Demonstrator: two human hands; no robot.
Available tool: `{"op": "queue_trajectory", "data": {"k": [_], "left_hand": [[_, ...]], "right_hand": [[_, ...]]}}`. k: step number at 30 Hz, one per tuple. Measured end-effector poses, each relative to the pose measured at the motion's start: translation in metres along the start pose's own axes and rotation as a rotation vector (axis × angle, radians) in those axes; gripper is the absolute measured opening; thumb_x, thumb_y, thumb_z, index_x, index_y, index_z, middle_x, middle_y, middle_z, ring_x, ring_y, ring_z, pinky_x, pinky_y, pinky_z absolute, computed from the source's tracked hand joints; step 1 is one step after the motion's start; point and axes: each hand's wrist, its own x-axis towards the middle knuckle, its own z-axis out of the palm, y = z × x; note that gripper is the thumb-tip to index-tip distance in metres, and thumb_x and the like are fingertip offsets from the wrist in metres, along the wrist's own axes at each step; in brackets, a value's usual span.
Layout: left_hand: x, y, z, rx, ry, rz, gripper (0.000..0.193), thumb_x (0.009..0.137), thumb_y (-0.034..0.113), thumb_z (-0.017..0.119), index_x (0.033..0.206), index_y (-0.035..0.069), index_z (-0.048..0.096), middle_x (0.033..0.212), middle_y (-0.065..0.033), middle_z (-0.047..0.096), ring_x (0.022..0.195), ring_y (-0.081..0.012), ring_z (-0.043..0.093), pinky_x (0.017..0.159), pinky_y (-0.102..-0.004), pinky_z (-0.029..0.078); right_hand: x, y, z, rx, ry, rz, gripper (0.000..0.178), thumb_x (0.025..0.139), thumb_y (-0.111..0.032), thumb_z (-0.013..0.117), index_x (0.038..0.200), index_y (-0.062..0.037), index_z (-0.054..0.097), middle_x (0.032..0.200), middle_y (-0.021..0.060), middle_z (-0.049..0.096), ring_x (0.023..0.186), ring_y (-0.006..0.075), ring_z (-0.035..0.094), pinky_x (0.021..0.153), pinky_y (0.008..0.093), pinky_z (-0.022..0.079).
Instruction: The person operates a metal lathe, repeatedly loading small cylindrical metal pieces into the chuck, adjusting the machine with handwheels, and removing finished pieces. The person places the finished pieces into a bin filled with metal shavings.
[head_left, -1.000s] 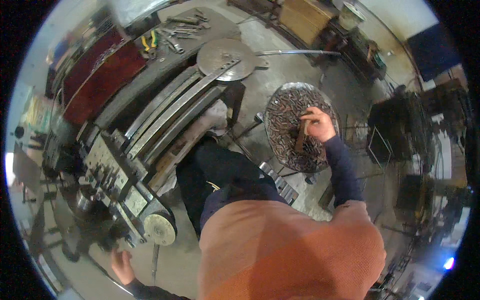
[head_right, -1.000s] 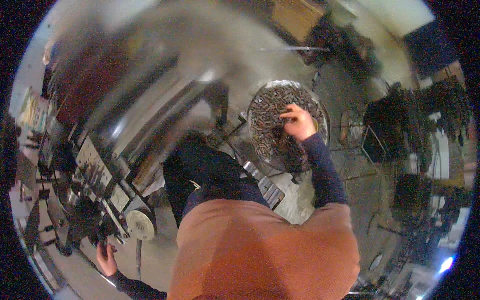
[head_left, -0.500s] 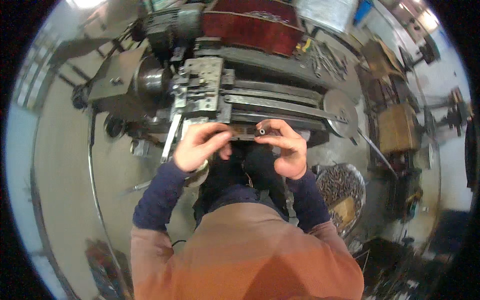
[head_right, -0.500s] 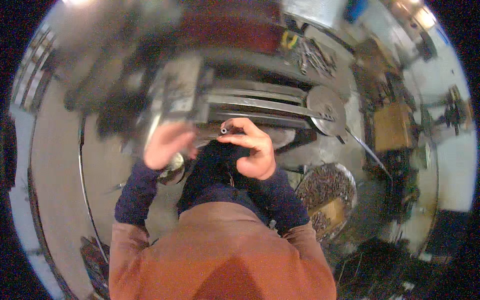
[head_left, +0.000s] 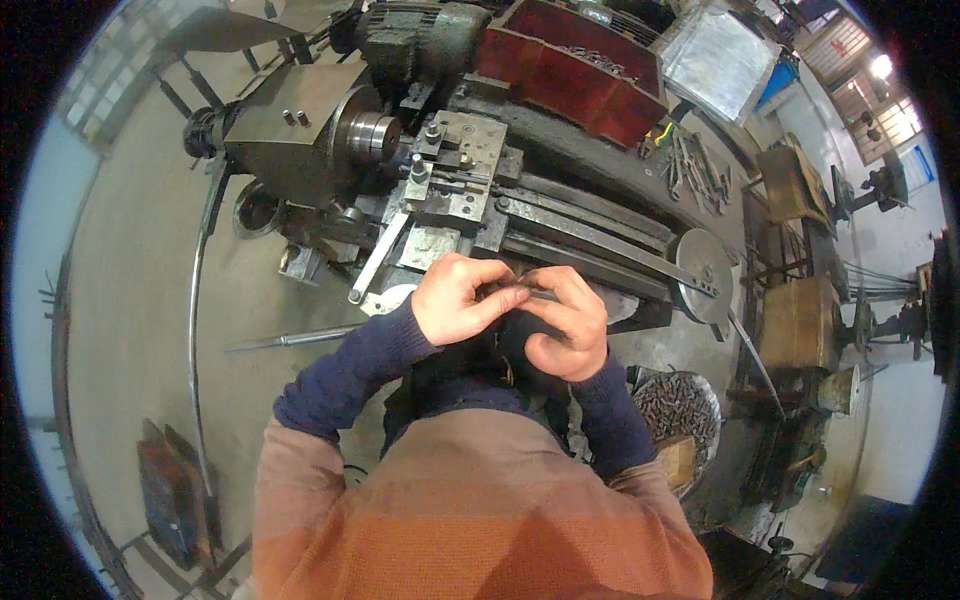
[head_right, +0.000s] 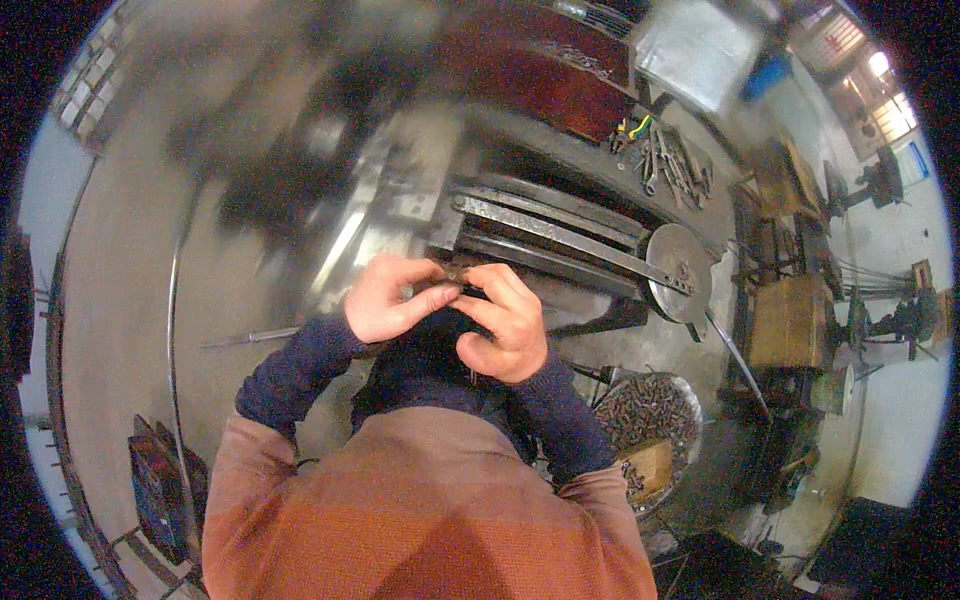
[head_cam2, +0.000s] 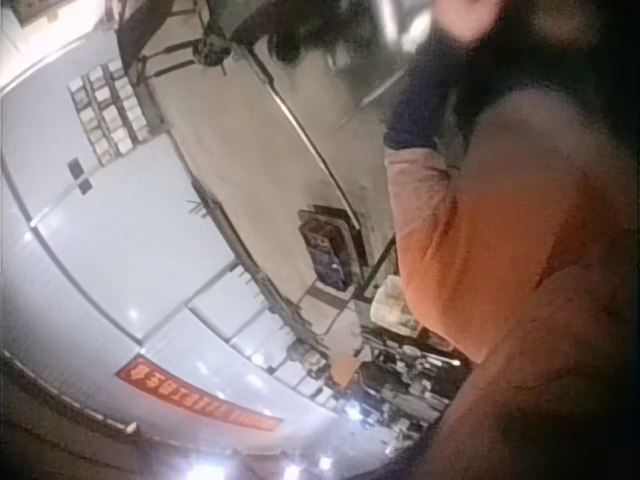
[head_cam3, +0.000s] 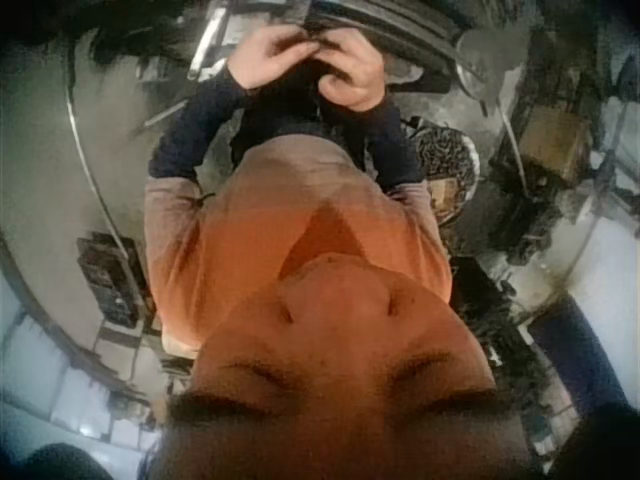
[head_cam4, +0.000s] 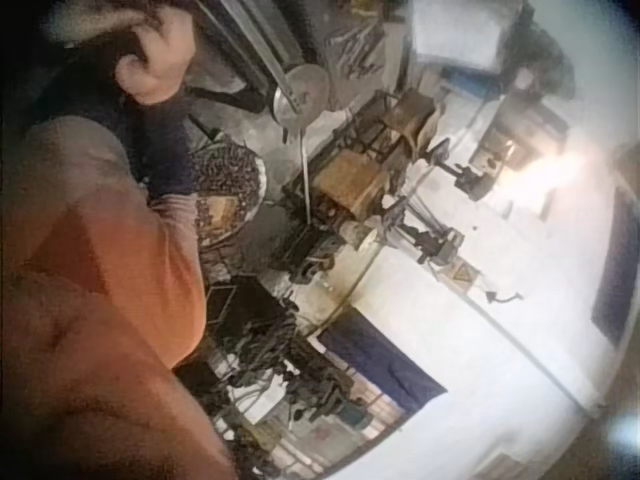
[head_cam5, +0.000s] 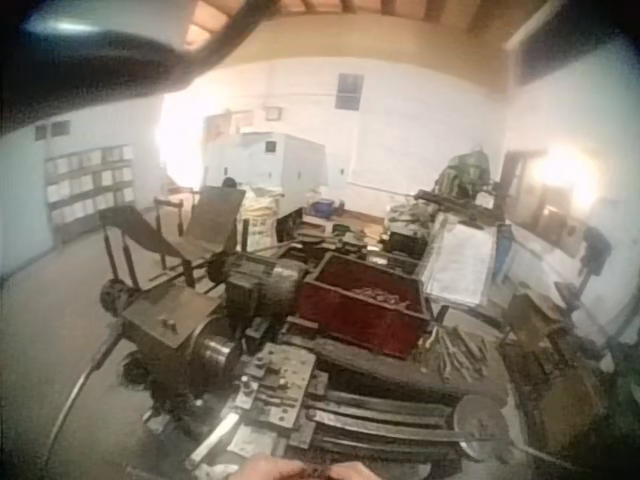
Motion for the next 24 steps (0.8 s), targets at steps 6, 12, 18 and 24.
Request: {"op": "queue_trajectory", "data": {"k": [6,12,18,24], "left_hand": [[-0.002,0.000,-0.004,0.092,-0.013,0.007,0.021,0.082,0.022,0.062,0.086,0.002,0.064,0.068,-0.0148,0.062,0.063,-0.0242,0.062,0.059,-0.0313,0.046],[-0.009,0.004,-0.018,-0.102,-0.059,0.009,0.026,0.082,0.021,0.060,0.098,0.001,0.060,0.073,-0.0120,0.065,0.067,-0.0213,0.064,0.065,-0.0301,0.048],[-0.010,0.004,-0.020,-0.274,-0.108,-0.032,0.024,0.082,0.016,0.060,0.100,0.001,0.059,0.068,-0.0098,0.063,0.062,-0.0160,0.062,0.061,-0.0285,0.047],[-0.012,0.000,-0.024,-0.430,-0.105,-0.062,0.020,0.083,0.014,0.061,0.097,0.000,0.060,0.068,-0.0076,0.062,0.057,-0.0122,0.059,0.055,-0.0254,0.046]], "right_hand": [[0.001,0.001,0.004,0.050,0.003,0.011,0.037,0.054,-0.013,0.059,0.087,0.0025,0.063,0.096,0.0175,0.060,0.086,0.0355,0.058,0.075,0.0387,0.048],[-0.005,0.010,0.006,0.312,0.010,0.116,0.041,0.066,-0.032,0.061,0.088,0.0029,0.066,0.097,0.0171,0.063,0.090,0.0331,0.059,0.082,0.0381,0.045],[-0.007,0.021,0.016,0.502,-0.011,0.117,0.050,0.073,-0.042,0.061,0.089,0.0047,0.067,0.097,0.0179,0.064,0.092,0.0318,0.059,0.083,0.0385,0.044],[-0.002,0.019,0.019,0.627,-0.065,0.200,0.050,0.073,-0.041,0.063,0.090,0.0058,0.067,0.097,0.0187,0.064,0.093,0.0314,0.060,0.084,0.0380,0.043]]}}
